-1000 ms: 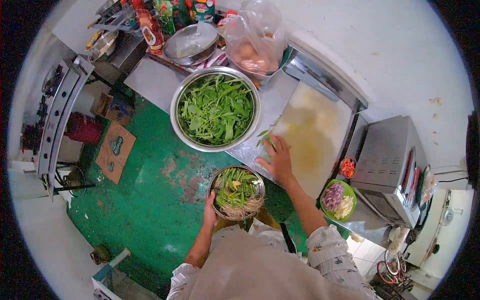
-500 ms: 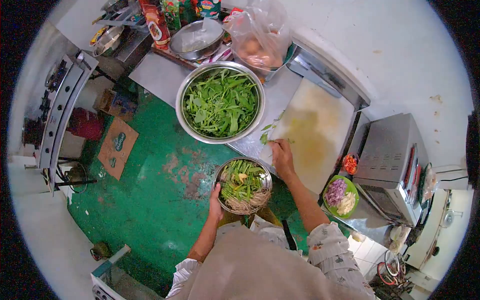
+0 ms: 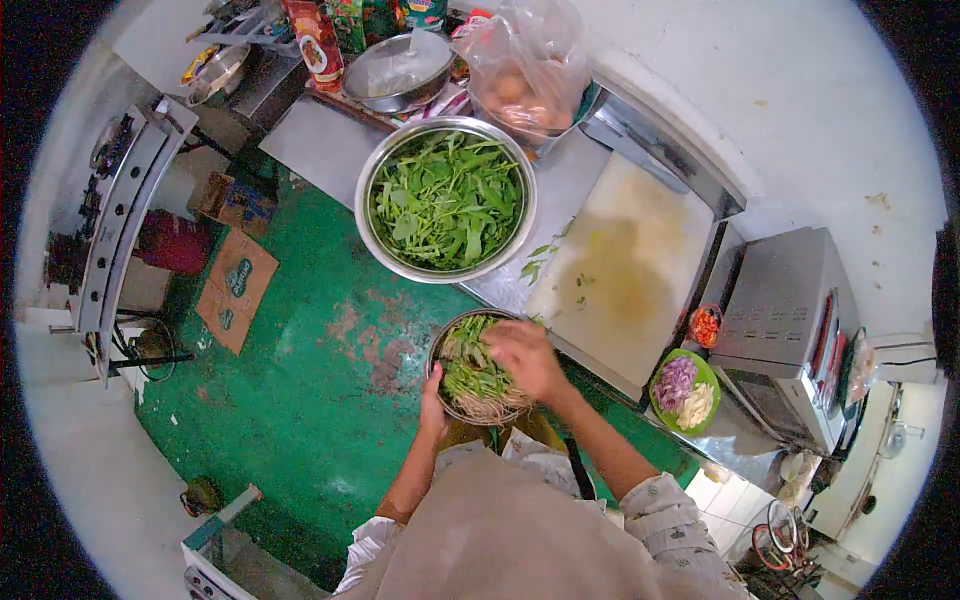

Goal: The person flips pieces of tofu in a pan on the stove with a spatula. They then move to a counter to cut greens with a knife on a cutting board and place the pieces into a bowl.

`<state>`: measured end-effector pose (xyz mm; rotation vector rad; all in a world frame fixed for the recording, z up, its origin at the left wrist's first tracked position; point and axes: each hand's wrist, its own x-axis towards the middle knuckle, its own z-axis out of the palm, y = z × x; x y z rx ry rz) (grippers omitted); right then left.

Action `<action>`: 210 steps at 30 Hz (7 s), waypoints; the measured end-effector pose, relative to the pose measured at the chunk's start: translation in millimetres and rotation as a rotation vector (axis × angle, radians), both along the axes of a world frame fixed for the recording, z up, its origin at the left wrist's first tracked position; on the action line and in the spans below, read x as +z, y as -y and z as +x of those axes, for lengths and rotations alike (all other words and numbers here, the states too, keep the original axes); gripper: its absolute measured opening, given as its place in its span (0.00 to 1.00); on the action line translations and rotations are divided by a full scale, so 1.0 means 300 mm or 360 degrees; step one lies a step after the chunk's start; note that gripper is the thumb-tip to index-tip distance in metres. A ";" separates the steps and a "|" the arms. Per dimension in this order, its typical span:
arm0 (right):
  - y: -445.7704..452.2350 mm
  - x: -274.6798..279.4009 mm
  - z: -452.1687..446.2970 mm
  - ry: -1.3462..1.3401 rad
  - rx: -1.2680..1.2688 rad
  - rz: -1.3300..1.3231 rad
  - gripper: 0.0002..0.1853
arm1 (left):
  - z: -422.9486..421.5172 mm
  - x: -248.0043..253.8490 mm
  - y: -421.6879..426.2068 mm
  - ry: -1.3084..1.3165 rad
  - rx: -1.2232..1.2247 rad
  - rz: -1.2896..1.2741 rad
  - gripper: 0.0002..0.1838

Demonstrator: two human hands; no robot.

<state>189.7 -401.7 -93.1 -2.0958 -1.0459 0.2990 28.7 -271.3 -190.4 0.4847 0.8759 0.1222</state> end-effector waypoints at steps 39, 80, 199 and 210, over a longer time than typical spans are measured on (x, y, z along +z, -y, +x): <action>0.000 -0.139 0.519 0.0799 -0.0538 -0.0189 0.21 | -0.048 -0.085 0.054 -0.0044 0.0143 0.0084 0.25; 0.049 -0.127 -0.130 0.0096 -0.0279 -0.0087 0.22 | -0.023 -0.055 0.021 0.0011 0.0087 0.0356 0.31; -0.016 0.002 -0.531 0.0284 0.0075 0.0100 0.15 | -0.373 0.182 -0.131 -0.0137 0.0428 0.0276 0.25; -0.059 0.111 -0.425 0.0090 0.0337 -0.0069 0.17 | -0.295 0.284 -0.124 0.0021 0.0498 0.0228 0.27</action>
